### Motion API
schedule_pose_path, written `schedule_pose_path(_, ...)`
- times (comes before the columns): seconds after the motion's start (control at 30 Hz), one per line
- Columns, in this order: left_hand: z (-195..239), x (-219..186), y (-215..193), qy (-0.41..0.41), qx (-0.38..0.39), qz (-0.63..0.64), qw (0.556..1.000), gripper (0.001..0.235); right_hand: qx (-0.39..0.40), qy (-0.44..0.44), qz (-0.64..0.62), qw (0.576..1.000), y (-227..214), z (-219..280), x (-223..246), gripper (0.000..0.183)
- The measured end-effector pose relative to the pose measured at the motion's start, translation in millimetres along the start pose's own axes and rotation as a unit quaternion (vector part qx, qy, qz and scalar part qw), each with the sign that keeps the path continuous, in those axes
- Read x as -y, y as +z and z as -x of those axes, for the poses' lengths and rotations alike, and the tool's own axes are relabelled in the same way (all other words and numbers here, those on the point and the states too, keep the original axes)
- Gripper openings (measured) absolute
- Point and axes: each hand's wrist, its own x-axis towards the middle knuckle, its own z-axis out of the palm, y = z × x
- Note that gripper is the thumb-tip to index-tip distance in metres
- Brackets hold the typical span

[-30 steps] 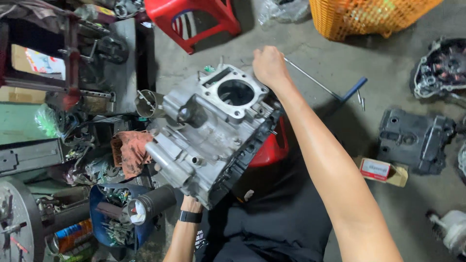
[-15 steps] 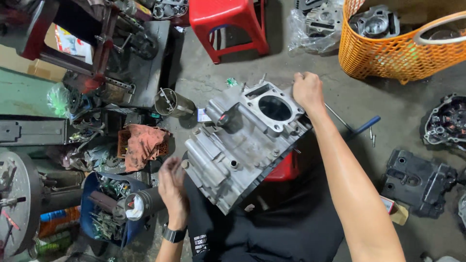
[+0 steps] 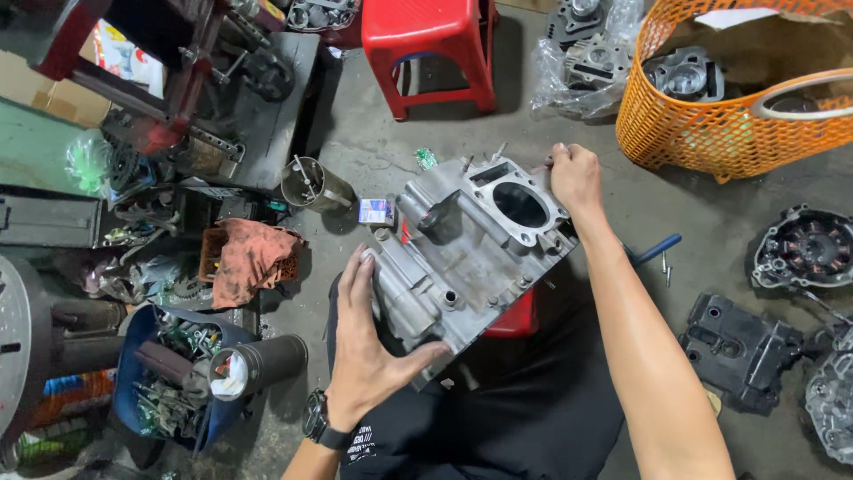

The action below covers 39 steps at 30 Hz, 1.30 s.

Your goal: The person sits on the workshop floor holding a motorcycle engine crankcase. They align the two case halves, press them together, rotate and flip the heavy casing repeatedly to check the mating surfaces and bearing bores, and reposition it on their lap while fitting the halves.

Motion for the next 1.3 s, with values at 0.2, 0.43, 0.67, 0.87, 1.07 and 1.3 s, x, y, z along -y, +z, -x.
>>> schedule_pose_path(0.2, 13.0, 24.3, 13.1, -0.008, -0.005, 0.045, 0.999, 0.114, -0.011, -0.039, -0.001, 0.999, 1.4, -6.4, -12.8, 0.038)
schedule_pose_path(0.43, 16.0, 34.4, 25.2, 0.025, -0.056, 0.058, 0.996, 0.115, -0.007, 0.054, -0.523, 0.850, -97.6, 30.0, 39.6, 0.017)
schedule_pose_path(0.67, 10.2, 40.5, 23.5, 0.048, -0.079, 0.041, 0.995, 0.116, 0.279, -0.111, 0.028, 0.953, -154.3, 154.0, 197.0, 0.028)
schedule_pose_path(0.87, 6.3, 40.7, 18.7, 0.077, -0.091, 0.041, 0.992, 0.117, 0.355, -0.343, 0.231, 0.838, -126.1, 191.2, 229.6, 0.026)
schedule_pose_path(1.07, 11.0, 48.5, 28.8, 0.076, -0.080, 0.043, 0.993, 0.114, 0.355, -0.364, 0.318, 0.800, -125.2, 193.6, 232.2, 0.024)
schedule_pose_path(1.3, 14.2, 44.1, 33.0, 0.068, -0.093, 0.044, 0.992, 0.111, 0.355, -0.290, 0.428, 0.779, -137.1, 182.3, 246.8, 0.034)
